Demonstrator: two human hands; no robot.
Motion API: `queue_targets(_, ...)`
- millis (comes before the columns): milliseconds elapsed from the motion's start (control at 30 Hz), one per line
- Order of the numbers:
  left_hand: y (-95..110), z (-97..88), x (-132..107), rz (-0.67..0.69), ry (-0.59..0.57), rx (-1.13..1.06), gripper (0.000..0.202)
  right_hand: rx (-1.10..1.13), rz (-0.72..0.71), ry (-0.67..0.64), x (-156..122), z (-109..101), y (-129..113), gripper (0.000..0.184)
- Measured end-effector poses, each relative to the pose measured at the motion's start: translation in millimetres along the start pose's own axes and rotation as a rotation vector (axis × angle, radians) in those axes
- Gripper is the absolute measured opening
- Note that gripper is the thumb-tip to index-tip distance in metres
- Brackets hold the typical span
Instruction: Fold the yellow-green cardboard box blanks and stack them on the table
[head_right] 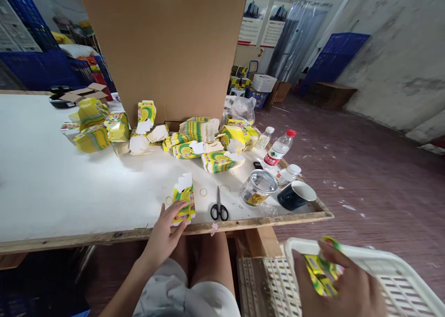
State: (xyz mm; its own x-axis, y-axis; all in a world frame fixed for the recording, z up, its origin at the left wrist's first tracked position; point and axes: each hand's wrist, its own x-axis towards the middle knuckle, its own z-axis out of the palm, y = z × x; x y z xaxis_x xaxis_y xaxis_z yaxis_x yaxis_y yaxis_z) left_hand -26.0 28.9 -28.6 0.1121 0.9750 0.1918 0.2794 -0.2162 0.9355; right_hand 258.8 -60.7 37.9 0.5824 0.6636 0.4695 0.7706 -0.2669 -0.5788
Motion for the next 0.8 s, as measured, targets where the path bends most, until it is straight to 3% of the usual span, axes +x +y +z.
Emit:
queue_targets(67, -7, 1.2, 4, -0.028, -0.031, 0.014, 0.039, 0.074, 0.056, -0.173, -5, 17, -3, 0.044)
queue_targets(200, -10, 8.7, 2, -0.032, -0.081, -0.034, 0.042, 0.514, 0.158, -0.533, -36, 103, -41, 0.042)
queue_targets(267, -10, 8.0, -1, -0.024, -0.098, -0.05, 0.042, 0.605, 0.16, -0.573, -46, 141, -62, 0.043)
queue_targets(333, -11, 3.9, -3, -0.028, -0.12, -0.062, 0.039, 0.676, 0.173, -0.584, -49, 161, -75, 0.041)
queue_targets(367, -12, 1.4, -4, -0.046, -0.11, -0.08, 0.038, 0.714, 0.187, -0.589, -48, 164, -78, 0.04)
queue_targets(433, -11, -2.5, -4, -0.105, 0.018, -0.175, 0.041, 0.799, 0.228, -0.602, -47, 161, -78, 0.039)
queue_targets(500, -7, -3.4, -3, -0.163, 0.209, -0.359, 0.051, 0.881, 0.275, -0.624, -48, 149, -74, 0.042)
queue_targets(567, -1, -1.0, -3, -0.227, 0.262, -0.601, 0.057, 0.944, 0.315, -0.654, -53, 134, -71, 0.045)
queue_targets(700, 12, 6.4, -6, -0.42, -0.07, -1.021, 0.049, 1.154, 0.505, -0.742, -68, 113, -72, 0.042)
queue_targets(800, 17, 5.6, -11, -0.426, -0.235, -1.165, 0.047, 1.249, 0.614, -0.794, -74, 107, -78, 0.035)
